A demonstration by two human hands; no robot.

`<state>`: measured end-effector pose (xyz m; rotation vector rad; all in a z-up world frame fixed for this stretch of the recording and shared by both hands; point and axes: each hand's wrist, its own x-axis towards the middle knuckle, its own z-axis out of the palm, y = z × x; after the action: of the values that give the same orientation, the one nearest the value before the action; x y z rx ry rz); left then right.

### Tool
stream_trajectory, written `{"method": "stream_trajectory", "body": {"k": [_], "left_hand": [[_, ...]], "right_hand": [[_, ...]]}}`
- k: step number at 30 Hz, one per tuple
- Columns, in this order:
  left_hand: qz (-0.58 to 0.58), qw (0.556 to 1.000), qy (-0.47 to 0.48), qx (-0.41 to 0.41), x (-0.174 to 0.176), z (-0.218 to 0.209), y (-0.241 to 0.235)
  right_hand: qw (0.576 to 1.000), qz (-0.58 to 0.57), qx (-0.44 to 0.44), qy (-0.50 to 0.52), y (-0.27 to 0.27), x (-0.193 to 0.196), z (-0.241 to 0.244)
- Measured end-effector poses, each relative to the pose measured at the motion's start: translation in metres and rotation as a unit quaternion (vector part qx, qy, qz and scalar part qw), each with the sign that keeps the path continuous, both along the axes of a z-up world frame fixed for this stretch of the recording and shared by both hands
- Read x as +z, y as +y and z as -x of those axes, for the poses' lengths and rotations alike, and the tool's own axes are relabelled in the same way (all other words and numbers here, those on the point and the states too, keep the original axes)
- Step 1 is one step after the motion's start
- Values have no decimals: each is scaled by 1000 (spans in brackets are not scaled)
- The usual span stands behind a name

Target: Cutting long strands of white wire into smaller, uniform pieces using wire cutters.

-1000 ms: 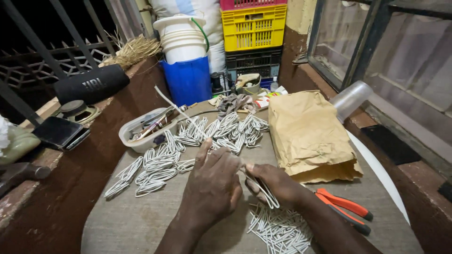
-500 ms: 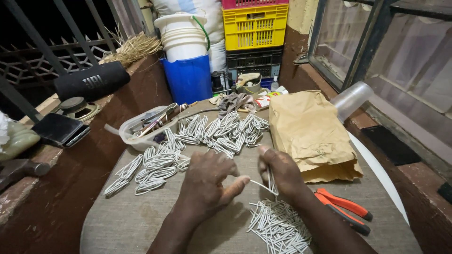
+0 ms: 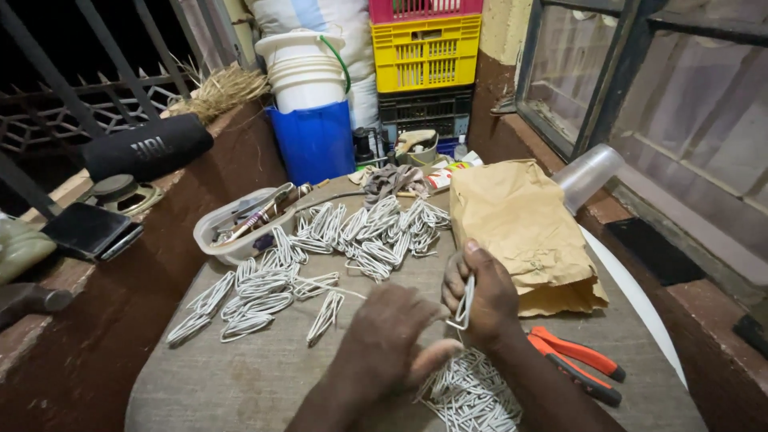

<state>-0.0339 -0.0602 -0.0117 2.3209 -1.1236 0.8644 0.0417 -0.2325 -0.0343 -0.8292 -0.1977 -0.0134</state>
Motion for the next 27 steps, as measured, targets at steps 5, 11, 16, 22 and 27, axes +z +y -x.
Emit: {"method": "stream_trajectory", "body": {"k": [5, 11, 16, 22, 27], "left_hand": [[5, 1000, -16, -12, -6, -2, -7], [-31, 997, -67, 13, -5, 2, -8], [-25, 989, -146, 28, -2, 4, -14], [52, 982, -115, 141, -2, 1, -9], [161, 978, -90, 95, 13, -1, 9]], "right_hand": [[997, 12, 73, -32, 1, 12, 11], [988, -16, 147, -33, 0, 32, 22], [998, -35, 39, 37, 1, 32, 28], [977, 12, -214, 24, 2, 44, 43], [928, 192, -288, -137, -2, 30, 39]]}}
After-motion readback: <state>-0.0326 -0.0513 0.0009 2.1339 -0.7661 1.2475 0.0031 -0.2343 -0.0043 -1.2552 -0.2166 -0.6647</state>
